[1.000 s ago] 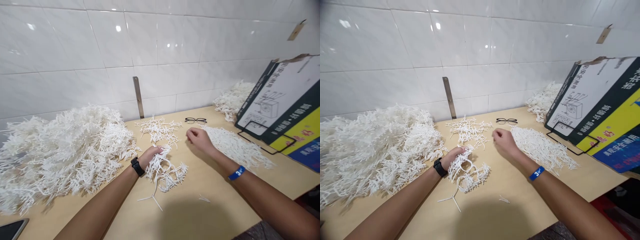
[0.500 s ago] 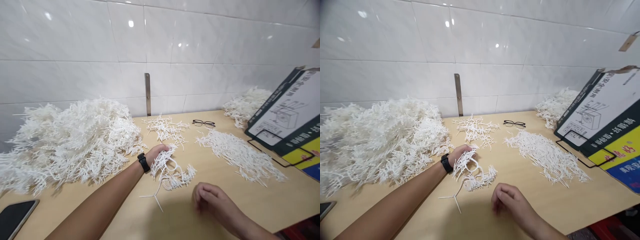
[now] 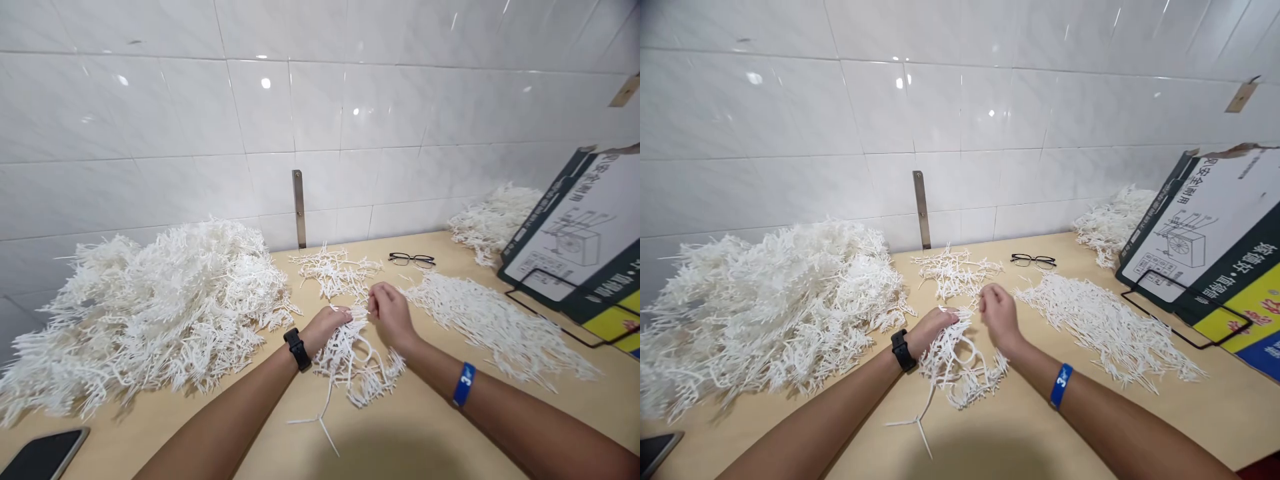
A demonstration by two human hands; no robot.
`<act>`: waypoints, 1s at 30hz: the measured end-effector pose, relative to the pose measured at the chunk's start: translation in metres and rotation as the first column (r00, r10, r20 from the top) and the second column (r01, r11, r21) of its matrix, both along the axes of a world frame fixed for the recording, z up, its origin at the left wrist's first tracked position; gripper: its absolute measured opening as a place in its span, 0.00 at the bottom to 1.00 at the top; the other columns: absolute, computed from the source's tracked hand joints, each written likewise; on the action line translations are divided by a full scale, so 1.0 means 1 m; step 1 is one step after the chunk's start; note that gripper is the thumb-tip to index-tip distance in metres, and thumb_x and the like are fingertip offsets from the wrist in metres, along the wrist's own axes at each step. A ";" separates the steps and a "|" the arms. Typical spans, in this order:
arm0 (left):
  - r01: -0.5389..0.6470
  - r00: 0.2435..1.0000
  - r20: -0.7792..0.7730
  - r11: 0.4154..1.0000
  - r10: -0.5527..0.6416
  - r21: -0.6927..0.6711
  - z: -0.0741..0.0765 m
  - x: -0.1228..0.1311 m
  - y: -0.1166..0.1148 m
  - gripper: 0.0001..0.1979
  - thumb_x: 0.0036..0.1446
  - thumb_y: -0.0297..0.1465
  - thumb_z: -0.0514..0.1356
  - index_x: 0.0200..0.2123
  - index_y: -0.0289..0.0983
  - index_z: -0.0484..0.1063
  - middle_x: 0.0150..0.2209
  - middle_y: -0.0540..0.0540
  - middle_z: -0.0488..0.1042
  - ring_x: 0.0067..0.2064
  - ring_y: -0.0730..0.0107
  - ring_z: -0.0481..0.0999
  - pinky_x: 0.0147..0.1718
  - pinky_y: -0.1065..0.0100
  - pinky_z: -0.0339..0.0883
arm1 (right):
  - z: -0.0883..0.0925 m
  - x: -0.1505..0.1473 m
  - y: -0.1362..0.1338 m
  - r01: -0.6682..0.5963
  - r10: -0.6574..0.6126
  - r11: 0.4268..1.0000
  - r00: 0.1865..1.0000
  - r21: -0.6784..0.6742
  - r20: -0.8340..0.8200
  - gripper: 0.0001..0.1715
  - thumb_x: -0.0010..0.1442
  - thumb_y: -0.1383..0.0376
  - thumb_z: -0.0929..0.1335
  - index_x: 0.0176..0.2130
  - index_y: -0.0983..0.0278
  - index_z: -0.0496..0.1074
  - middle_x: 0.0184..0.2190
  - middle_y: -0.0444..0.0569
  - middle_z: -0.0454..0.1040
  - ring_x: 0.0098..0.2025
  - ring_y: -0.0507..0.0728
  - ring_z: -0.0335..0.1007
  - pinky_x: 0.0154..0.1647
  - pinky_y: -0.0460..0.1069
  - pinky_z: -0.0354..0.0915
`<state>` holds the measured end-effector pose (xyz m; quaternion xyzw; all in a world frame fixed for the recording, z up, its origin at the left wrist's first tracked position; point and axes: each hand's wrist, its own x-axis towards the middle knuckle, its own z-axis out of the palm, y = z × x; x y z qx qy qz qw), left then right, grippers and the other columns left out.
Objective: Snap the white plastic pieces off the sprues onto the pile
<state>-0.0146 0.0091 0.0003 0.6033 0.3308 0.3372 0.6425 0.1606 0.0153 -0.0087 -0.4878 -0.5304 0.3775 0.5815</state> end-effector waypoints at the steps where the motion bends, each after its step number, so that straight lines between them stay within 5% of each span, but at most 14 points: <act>1: -0.038 0.999 -0.016 0.998 0.039 0.044 0.000 0.002 -0.002 0.15 0.52 0.39 0.58 0.22 0.36 0.60 0.20 0.52 0.61 0.23 0.77 0.58 0.25 0.70 0.52 | -0.002 -0.010 -0.004 -0.026 0.026 1.000 1.000 0.010 0.003 0.16 0.60 0.55 0.62 0.27 0.62 0.64 0.22 0.42 0.63 0.23 0.51 0.56 0.22 0.46 0.54; 8: -0.254 0.924 -0.203 0.917 0.324 0.308 -0.007 0.009 -0.002 0.13 0.56 0.37 0.55 0.24 0.35 0.65 0.22 0.52 0.64 0.26 0.73 0.63 0.30 0.70 0.56 | -0.009 -0.008 -0.005 -0.381 0.371 0.904 0.925 -0.194 -0.089 0.31 0.61 0.41 0.57 0.32 0.63 0.67 0.20 0.43 0.64 0.21 0.52 0.58 0.23 0.47 0.57; 13: -0.251 0.907 -0.238 0.899 0.348 0.359 -0.007 0.008 0.001 0.15 0.57 0.40 0.55 0.27 0.35 0.68 0.25 0.50 0.68 0.30 0.71 0.65 0.32 0.70 0.57 | -0.006 0.002 -0.004 -0.425 0.454 0.890 0.858 -0.164 0.241 0.27 0.56 0.44 0.66 0.23 0.63 0.61 0.20 0.40 0.58 0.24 0.50 0.56 0.25 0.46 0.56; 23: -0.148 0.896 -0.327 0.895 0.302 0.420 -0.003 0.016 -0.003 0.14 0.61 0.40 0.50 0.27 0.37 0.61 0.22 0.52 0.59 0.25 0.73 0.58 0.27 0.69 0.49 | 0.005 0.008 -0.002 -0.065 0.040 0.998 0.851 0.028 0.523 0.28 0.63 0.48 0.59 0.20 0.62 0.56 0.17 0.41 0.55 0.22 0.52 0.51 0.25 0.48 0.48; 30: -0.134 0.903 -0.325 0.902 0.282 0.411 0.000 0.022 0.000 0.14 0.61 0.39 0.50 0.26 0.38 0.60 0.22 0.52 0.61 0.26 0.72 0.59 0.29 0.69 0.50 | 0.010 0.007 0.001 0.035 -0.040 0.999 0.866 0.018 0.498 0.29 0.63 0.48 0.59 0.19 0.62 0.58 0.16 0.43 0.59 0.22 0.52 0.53 0.26 0.48 0.49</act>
